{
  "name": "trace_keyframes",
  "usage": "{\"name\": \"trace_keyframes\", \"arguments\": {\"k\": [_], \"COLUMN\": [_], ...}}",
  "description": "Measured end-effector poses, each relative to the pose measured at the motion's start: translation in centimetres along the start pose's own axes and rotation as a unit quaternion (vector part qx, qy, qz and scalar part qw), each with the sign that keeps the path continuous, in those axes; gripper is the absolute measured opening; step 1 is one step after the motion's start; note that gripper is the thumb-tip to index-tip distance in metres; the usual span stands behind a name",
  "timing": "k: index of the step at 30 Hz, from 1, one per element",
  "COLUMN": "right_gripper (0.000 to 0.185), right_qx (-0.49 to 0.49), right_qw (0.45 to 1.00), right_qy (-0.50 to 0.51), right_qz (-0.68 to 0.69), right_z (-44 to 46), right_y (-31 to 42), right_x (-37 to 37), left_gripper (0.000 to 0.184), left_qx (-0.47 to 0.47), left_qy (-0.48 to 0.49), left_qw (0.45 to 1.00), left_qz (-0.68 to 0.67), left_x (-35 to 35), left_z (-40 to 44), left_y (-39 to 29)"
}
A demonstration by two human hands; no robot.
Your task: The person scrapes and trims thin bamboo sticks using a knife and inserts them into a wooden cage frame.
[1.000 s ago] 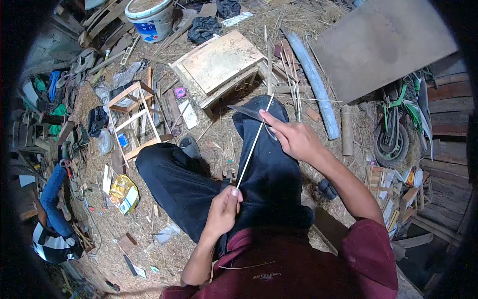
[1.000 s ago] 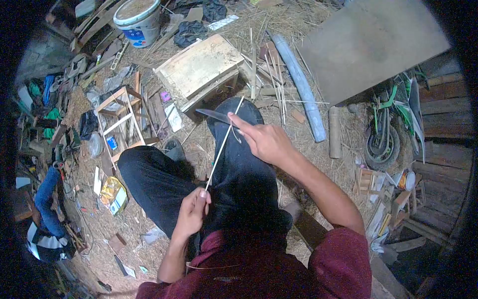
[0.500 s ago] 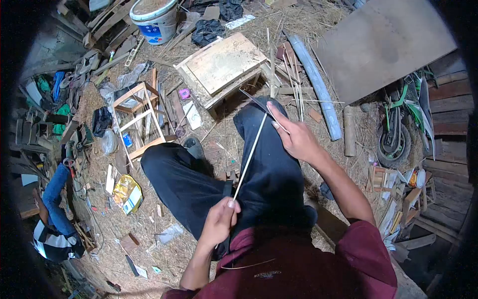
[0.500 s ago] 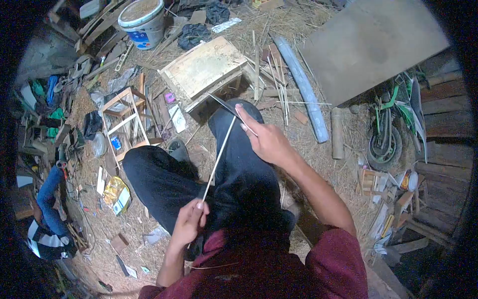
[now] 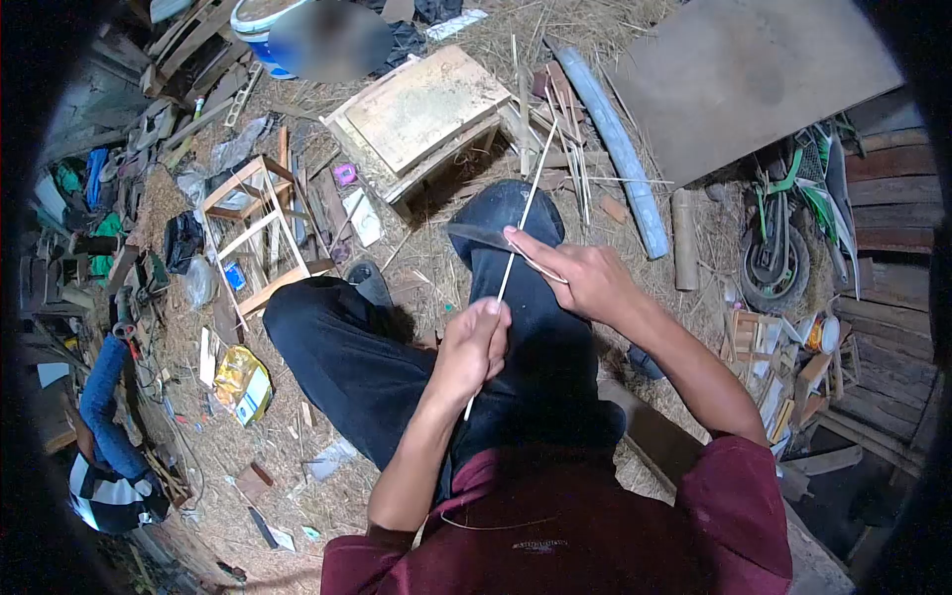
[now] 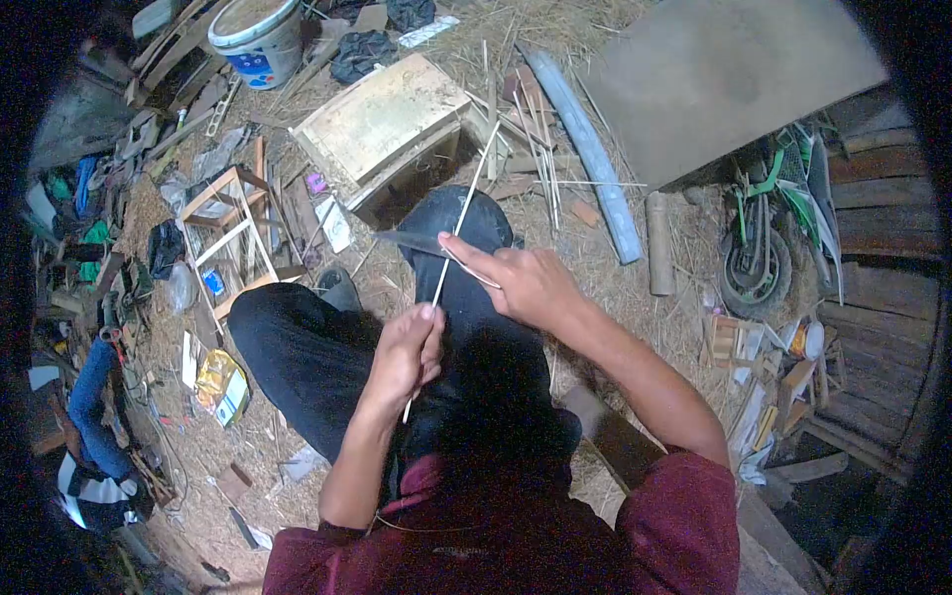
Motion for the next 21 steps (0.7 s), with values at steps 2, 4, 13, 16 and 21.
{"name": "trace_keyframes", "arguments": {"k": [2,4,13,16,21], "right_gripper": [0.066,0.065,0.057,0.055,0.053], "right_qx": [0.009,0.017,0.067,0.080,0.082], "right_qw": [0.999,0.999,0.997,0.996,0.995], "right_qy": [-0.030,-0.043,-0.013,-0.036,-0.054], "right_qz": [0.008,0.014,0.028,0.006,0.001], "right_z": [0.2,0.5,1.0,1.1,0.9], "right_y": [-0.6,-1.1,-0.9,-1.0,-0.8], "right_x": [-0.1,-0.3,0.1,0.1,0.3], "left_gripper": [0.031,0.032,0.029,0.027,0.028], "left_qx": [-0.018,-0.032,-0.059,-0.073,-0.050], "left_qy": [0.001,-0.002,-0.027,-0.045,-0.037], "left_qw": [1.000,0.999,0.994,0.993,0.991], "left_qz": [0.020,0.031,0.093,0.082,0.119], "left_x": [-0.5,-1.6,-5.0,-5.4,-5.8], "left_z": [-2.3,-4.7,-11.7,-13.3,-13.5], "left_y": [0.4,0.9,1.2,1.2,0.6]}}
Point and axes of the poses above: each hand's wrist, its own z-axis towards the middle knuckle, its own x-axis out of the palm, y = z × x, the point moved 6 cm from there along z, towards the middle knuckle, and after that the axes turned 4 degrees about x, right-handed, at the moved point
